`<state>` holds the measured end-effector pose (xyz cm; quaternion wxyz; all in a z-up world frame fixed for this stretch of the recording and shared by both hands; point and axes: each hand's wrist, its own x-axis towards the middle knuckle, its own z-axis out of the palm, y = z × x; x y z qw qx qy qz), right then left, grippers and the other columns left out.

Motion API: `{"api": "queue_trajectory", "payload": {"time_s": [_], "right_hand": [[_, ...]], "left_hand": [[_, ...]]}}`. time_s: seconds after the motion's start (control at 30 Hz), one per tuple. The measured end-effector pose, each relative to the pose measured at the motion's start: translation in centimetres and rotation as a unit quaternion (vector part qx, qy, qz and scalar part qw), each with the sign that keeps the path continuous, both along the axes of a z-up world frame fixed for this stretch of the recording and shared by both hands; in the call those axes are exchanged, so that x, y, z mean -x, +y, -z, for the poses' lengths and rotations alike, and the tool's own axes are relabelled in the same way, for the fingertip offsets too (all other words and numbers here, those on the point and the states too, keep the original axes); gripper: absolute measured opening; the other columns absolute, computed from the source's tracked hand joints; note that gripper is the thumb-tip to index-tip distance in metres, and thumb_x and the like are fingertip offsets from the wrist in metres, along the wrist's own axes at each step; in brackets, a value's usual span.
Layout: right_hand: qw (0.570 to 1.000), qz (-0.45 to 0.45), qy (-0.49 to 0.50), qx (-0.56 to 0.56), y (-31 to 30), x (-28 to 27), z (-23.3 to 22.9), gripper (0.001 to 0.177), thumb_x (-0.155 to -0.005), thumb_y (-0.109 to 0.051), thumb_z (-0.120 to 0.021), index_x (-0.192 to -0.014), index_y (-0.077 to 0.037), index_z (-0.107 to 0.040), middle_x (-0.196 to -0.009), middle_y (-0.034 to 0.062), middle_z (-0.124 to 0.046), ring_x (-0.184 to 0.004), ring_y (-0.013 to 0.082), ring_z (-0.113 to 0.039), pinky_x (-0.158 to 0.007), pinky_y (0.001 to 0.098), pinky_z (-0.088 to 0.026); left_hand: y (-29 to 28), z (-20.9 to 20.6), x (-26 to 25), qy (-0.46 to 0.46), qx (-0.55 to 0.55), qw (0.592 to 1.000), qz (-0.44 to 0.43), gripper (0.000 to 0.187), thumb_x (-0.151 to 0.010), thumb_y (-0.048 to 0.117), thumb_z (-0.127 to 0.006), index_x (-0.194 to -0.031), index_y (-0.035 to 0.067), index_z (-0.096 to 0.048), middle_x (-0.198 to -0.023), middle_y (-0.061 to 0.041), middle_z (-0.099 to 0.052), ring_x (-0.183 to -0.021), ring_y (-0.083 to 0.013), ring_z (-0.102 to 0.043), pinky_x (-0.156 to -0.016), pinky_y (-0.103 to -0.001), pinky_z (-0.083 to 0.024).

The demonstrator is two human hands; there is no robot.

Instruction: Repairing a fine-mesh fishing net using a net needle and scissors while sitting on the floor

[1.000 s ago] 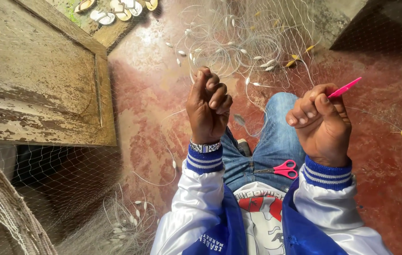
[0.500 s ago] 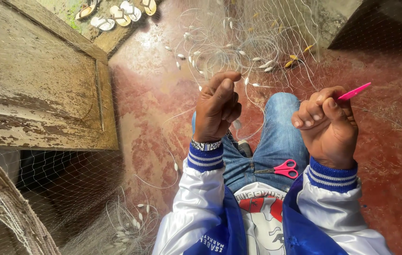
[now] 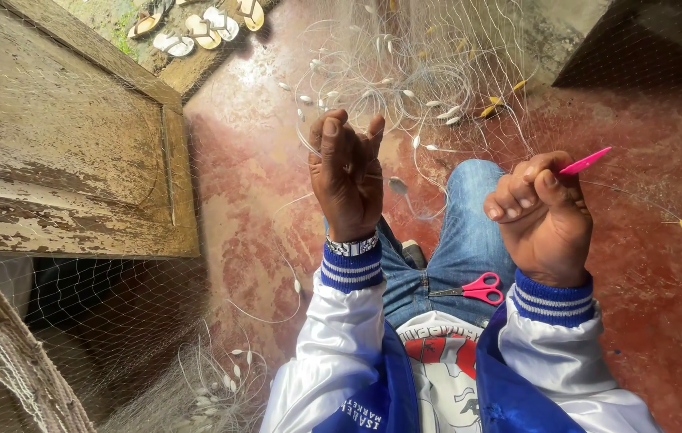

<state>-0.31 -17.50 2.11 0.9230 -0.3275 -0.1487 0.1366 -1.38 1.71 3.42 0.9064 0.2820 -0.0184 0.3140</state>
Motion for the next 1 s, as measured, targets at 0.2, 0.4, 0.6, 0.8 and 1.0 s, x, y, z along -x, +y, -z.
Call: {"api": "queue_trajectory", "payload": {"time_s": [0.2,0.4,0.6,0.8,1.0], "right_hand": [[1.0,-0.003,0.011,0.002,0.1,0.1,0.1,0.011,-0.088,-0.022,-0.057,-0.086,-0.014,-0.05,-0.065,-0.0019,-0.034,-0.054,0.0091,-0.034,-0.052,0.022,-0.036],[1.0,-0.001,0.015,0.014,0.2,0.1,0.1,0.012,-0.088,-0.023,-0.057,-0.086,-0.013,-0.051,-0.065,-0.0022,-0.034,-0.055,0.0086,-0.034,-0.053,0.022,-0.036],[0.998,0.035,-0.016,0.056,1.1,-0.5,-1.3,0.014,-0.087,-0.025,-0.059,-0.087,-0.013,-0.05,-0.062,-0.0033,-0.031,-0.055,0.0077,-0.035,-0.052,0.0215,-0.039],[0.986,0.039,-0.056,0.151,3.4,-2.5,-3.4,0.027,-0.088,-0.031,-0.056,-0.103,-0.012,-0.045,-0.062,-0.0044,-0.032,-0.051,0.0051,-0.033,-0.048,0.0184,-0.034],[0.844,0.172,-0.347,0.371,5.5,-3.3,-4.1,0.016,-0.099,-0.021,-0.034,-0.107,-0.007,-0.035,-0.07,0.0038,-0.039,-0.058,0.0151,-0.042,-0.051,0.0201,-0.036]], "left_hand": [[0.0,-0.5,0.5,0.05,0.092,0.994,0.035,0.009,-0.087,0.017,-0.058,-0.096,0.014,-0.06,-0.082,0.006,-0.061,-0.055,-0.0067,-0.049,-0.053,-0.025,-0.052],[-0.1,-1.1,1.1,-0.004,0.046,0.992,0.119,0.009,-0.088,0.02,-0.05,-0.088,0.013,-0.044,-0.095,-0.001,-0.043,-0.074,-0.0094,-0.046,-0.049,-0.02,-0.048],[-0.8,-0.9,1.5,0.026,-0.025,0.995,0.09,0.025,-0.088,0.01,-0.054,-0.078,0.014,-0.032,-0.115,-0.018,-0.053,-0.087,-0.0192,-0.058,-0.036,-0.019,-0.039],[-0.8,-1.1,1.4,-0.009,0.009,0.999,0.044,0.031,-0.089,0.003,-0.054,-0.073,0.015,-0.03,-0.099,-0.014,-0.061,-0.062,-0.0125,-0.042,-0.042,-0.017,-0.033],[-0.6,-0.8,1.4,0.022,-0.032,0.999,-0.026,0.02,-0.088,0.005,-0.054,-0.08,0.013,-0.037,-0.093,-0.017,-0.061,-0.063,-0.0185,-0.058,-0.037,-0.015,-0.035]]}}
